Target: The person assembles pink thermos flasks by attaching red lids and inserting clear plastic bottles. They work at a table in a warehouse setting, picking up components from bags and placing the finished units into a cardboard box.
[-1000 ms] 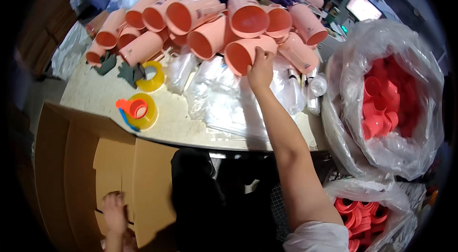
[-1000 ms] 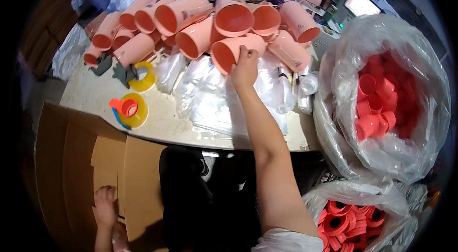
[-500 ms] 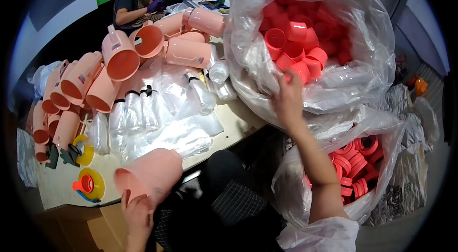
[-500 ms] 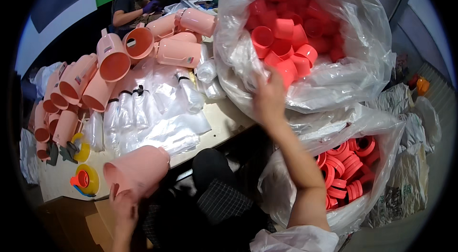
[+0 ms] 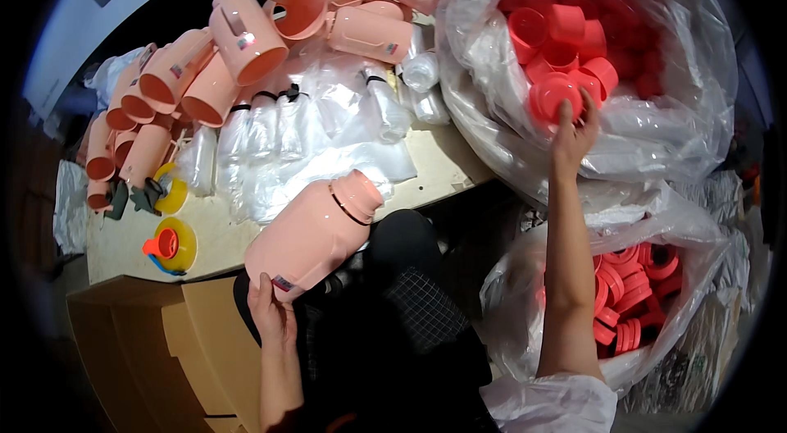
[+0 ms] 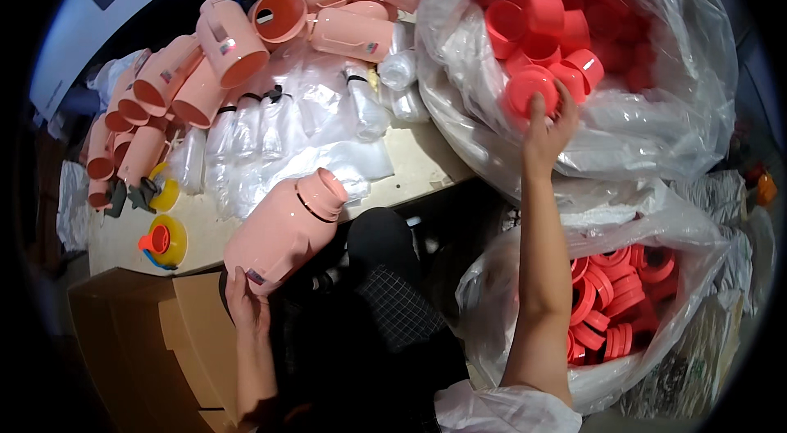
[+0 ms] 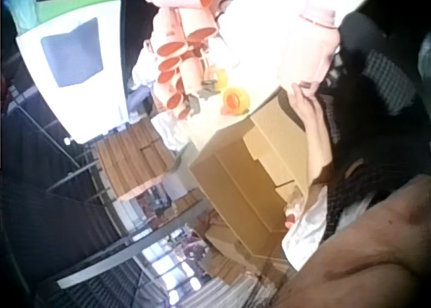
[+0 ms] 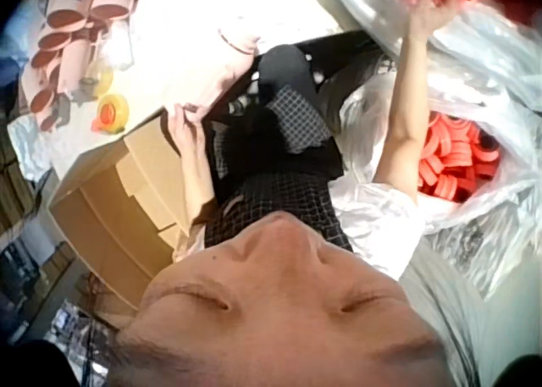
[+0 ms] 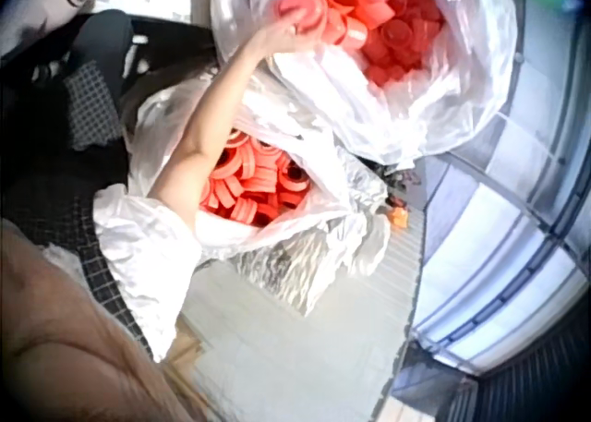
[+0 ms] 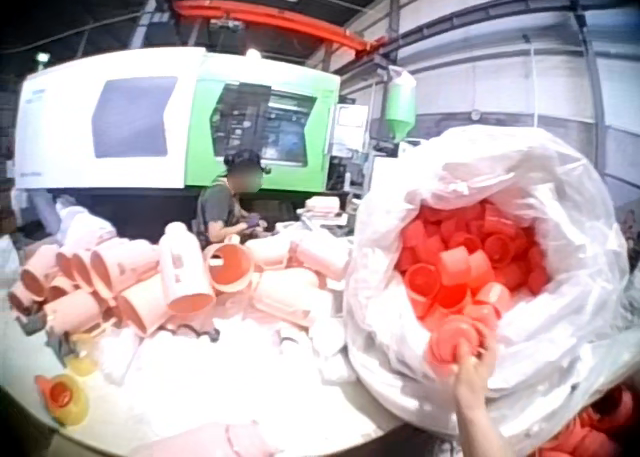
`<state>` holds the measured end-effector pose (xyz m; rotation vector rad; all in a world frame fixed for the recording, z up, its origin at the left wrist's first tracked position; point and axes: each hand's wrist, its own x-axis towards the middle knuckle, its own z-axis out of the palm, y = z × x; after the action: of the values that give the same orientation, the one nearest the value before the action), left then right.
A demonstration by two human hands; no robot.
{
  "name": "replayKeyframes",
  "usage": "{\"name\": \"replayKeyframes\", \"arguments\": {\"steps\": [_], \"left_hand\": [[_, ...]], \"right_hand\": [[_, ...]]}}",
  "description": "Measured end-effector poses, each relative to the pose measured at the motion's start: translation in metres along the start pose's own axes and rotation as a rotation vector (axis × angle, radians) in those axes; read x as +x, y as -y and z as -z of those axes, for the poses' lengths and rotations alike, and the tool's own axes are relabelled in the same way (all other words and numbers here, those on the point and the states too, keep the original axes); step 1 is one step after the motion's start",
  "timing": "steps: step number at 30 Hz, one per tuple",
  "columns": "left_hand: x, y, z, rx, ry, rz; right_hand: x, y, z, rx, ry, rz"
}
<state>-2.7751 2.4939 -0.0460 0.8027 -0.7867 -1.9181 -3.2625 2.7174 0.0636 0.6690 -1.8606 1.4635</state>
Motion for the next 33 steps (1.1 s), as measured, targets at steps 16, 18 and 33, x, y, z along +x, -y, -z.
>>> {"name": "replayKeyframes", "arguments": {"steps": [16,18,33], "left_hand": [[-0.026,-0.007,0.027,-0.145,0.122,0.432],[-0.031,-0.009,0.022,-0.114,0.029,0.345],[0.008,-0.094,-0.001,0.65,0.467,-0.551]], "right_hand": [[-0.172,0.154,-0.029,0.738,0.978,0.186],[-0.186,0.16,-0.027,0.639,0.946,-0.042],[-0.221,0.195,0.064,0.323,1.078,-0.372]]}}
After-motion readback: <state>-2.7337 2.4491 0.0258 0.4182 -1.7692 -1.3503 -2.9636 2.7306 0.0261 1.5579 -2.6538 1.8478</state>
